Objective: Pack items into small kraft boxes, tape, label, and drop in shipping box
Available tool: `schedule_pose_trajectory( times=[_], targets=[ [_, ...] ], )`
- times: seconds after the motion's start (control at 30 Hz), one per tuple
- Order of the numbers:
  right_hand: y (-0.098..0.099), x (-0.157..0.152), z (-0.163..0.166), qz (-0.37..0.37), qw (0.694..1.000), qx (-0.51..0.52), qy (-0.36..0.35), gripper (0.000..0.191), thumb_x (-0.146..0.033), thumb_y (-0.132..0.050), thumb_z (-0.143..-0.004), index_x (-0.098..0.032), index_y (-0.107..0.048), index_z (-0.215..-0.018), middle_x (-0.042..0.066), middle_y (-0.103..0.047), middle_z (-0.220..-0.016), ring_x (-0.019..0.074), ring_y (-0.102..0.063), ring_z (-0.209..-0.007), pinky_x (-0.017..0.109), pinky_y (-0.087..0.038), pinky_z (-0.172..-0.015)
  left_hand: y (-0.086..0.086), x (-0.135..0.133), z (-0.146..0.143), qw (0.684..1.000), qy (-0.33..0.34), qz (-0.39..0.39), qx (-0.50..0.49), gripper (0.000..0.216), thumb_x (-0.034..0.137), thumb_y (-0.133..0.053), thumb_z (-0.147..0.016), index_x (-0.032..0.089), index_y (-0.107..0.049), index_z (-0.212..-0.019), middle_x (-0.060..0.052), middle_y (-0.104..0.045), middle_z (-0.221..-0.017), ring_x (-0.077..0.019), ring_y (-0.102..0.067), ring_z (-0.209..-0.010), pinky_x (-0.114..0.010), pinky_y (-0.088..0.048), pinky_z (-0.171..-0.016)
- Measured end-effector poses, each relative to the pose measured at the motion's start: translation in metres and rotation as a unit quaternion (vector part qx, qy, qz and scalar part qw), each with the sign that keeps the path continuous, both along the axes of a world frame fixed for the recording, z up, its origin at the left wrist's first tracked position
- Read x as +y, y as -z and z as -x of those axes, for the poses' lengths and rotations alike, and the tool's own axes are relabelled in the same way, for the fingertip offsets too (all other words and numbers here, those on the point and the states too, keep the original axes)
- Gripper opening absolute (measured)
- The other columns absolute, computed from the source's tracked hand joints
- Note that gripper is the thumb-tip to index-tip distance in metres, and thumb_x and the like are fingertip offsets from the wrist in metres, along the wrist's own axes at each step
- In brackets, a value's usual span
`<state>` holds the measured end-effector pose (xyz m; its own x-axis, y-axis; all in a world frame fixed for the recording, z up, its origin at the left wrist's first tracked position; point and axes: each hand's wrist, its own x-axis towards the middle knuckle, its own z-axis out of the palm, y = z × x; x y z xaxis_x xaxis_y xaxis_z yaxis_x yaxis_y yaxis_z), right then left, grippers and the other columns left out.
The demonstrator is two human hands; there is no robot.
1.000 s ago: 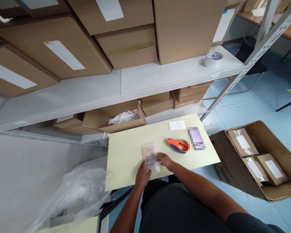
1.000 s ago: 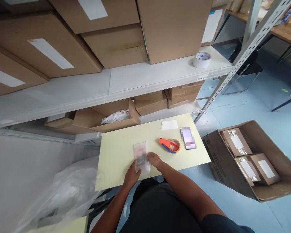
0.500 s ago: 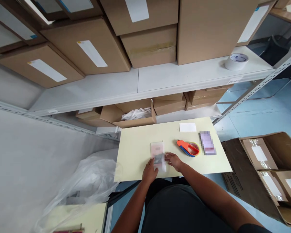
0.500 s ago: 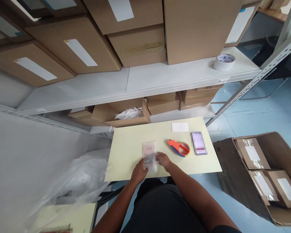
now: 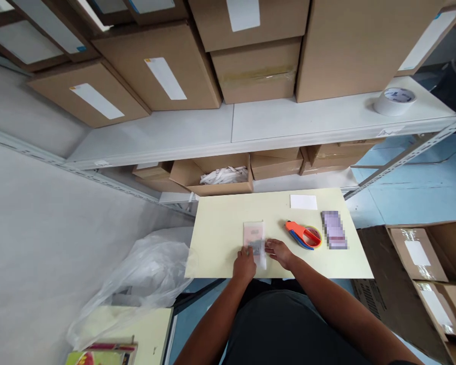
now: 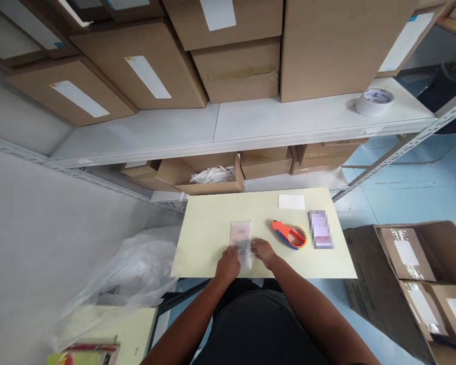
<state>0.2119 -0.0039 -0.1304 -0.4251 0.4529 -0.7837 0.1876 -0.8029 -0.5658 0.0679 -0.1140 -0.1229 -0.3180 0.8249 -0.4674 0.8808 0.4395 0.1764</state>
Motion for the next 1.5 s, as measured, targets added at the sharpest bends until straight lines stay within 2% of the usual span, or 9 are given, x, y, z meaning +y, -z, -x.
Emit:
schedule_pose_trajectory(
  times=[0.33,0.77,0.9,1.0,1.1,1.2,1.27,1.37,1.5],
  targets=[
    [0.005,-0.005,0.002,-0.017,1.000,0.001,0.002,0.038,-0.034,-0.068,-0.080,-0.021,-0.067,-0.115,0.012,-0.072,-0.122,0.0259,-0.068,-0.113,0.043,-0.047,-0.099,0.003,0.002,-0.005,1.000,0.003,0.001,0.022,0.062,0.013,-0.051,-0.085,0.010,-0.047,-0.147,-0.028,-0.050,-0.145,-0.0391,-0.055,-0.121,-0.050,-0.052,-0.095],
    [0.003,-0.006,0.003,-0.027,0.999,-0.019,-0.006,0.044,-0.033,-0.064,-0.083,-0.019,-0.064,-0.124,0.012,-0.072,-0.123,0.0250,-0.067,-0.115,0.042,-0.047,-0.102,0.004,0.001,-0.006,0.999,0.017,0.019,0.042,0.060,0.012,-0.043,-0.089,0.008,-0.045,-0.149,-0.029,-0.045,-0.149,-0.0375,-0.054,-0.123,-0.046,-0.052,-0.094],
    [0.003,-0.007,0.004,-0.102,0.991,-0.053,-0.070,0.047,-0.034,-0.056,-0.088,-0.017,-0.061,-0.132,0.014,-0.071,-0.123,0.0266,-0.068,-0.115,0.043,-0.051,-0.099,0.004,0.001,-0.007,0.999,0.023,0.016,0.047,0.060,0.012,-0.044,-0.089,0.005,-0.045,-0.149,-0.031,-0.044,-0.149,-0.0383,-0.053,-0.124,-0.045,-0.053,-0.094],
    [-0.001,-0.013,0.009,-0.165,0.978,-0.087,-0.096,0.052,-0.027,-0.059,-0.084,-0.018,-0.060,-0.135,0.013,-0.066,-0.134,0.0290,-0.059,-0.128,0.045,-0.043,-0.111,0.004,0.001,-0.007,0.998,0.023,0.014,0.051,0.058,0.013,-0.045,-0.090,0.008,-0.047,-0.147,-0.029,-0.045,-0.149,-0.0377,-0.054,-0.124,-0.044,-0.053,-0.093],
    [-0.011,-0.024,0.016,-0.335,0.918,-0.095,-0.188,0.058,-0.017,-0.061,-0.081,-0.018,-0.059,-0.138,0.013,-0.049,-0.154,0.0289,-0.041,-0.145,0.043,-0.030,-0.122,0.005,0.001,-0.008,0.998,0.019,0.011,0.056,0.053,0.016,-0.040,-0.095,0.010,-0.046,-0.147,-0.027,-0.046,-0.149,-0.0358,-0.055,-0.123,-0.044,-0.054,-0.091],
    [-0.021,-0.033,0.022,-0.516,0.767,-0.122,-0.361,0.057,-0.014,-0.054,-0.087,-0.012,-0.054,-0.143,0.018,-0.034,-0.163,0.0326,-0.031,-0.150,0.048,-0.028,-0.121,0.004,0.000,-0.008,0.998,0.020,0.010,0.058,0.054,0.018,-0.044,-0.095,0.011,-0.044,-0.148,-0.025,-0.047,-0.148,-0.0339,-0.056,-0.120,-0.042,-0.055,-0.090],
    [-0.023,-0.035,0.023,-0.540,0.701,-0.158,-0.439,0.059,-0.013,-0.053,-0.087,-0.010,-0.051,-0.146,0.020,-0.032,-0.164,0.0353,-0.030,-0.150,0.050,-0.031,-0.119,0.002,0.000,-0.008,0.998,0.027,0.009,0.059,0.056,0.018,-0.049,-0.093,0.012,-0.044,-0.148,-0.024,-0.047,-0.147,-0.0332,-0.056,-0.121,-0.040,-0.055,-0.090],
    [-0.019,-0.035,0.023,-0.528,0.658,-0.184,-0.505,0.065,-0.013,-0.056,-0.085,-0.007,-0.047,-0.149,0.023,-0.034,-0.162,0.0375,-0.030,-0.150,0.050,-0.033,-0.118,-0.002,0.001,-0.007,0.997,0.038,0.008,0.066,0.056,0.014,-0.052,-0.090,0.011,-0.046,-0.145,-0.024,-0.047,-0.147,-0.0330,-0.054,-0.123,-0.039,-0.054,-0.092],
    [-0.014,-0.034,0.026,-0.527,0.640,-0.182,-0.529,0.068,-0.014,-0.060,-0.083,-0.005,-0.046,-0.149,0.025,-0.034,-0.161,0.0386,-0.027,-0.151,0.053,-0.036,-0.116,-0.007,0.003,-0.005,0.994,0.063,0.011,0.091,0.052,0.011,-0.050,-0.091,0.008,-0.048,-0.143,-0.027,-0.050,-0.143,-0.0322,-0.057,-0.120,-0.038,-0.055,-0.091]
  ],
)
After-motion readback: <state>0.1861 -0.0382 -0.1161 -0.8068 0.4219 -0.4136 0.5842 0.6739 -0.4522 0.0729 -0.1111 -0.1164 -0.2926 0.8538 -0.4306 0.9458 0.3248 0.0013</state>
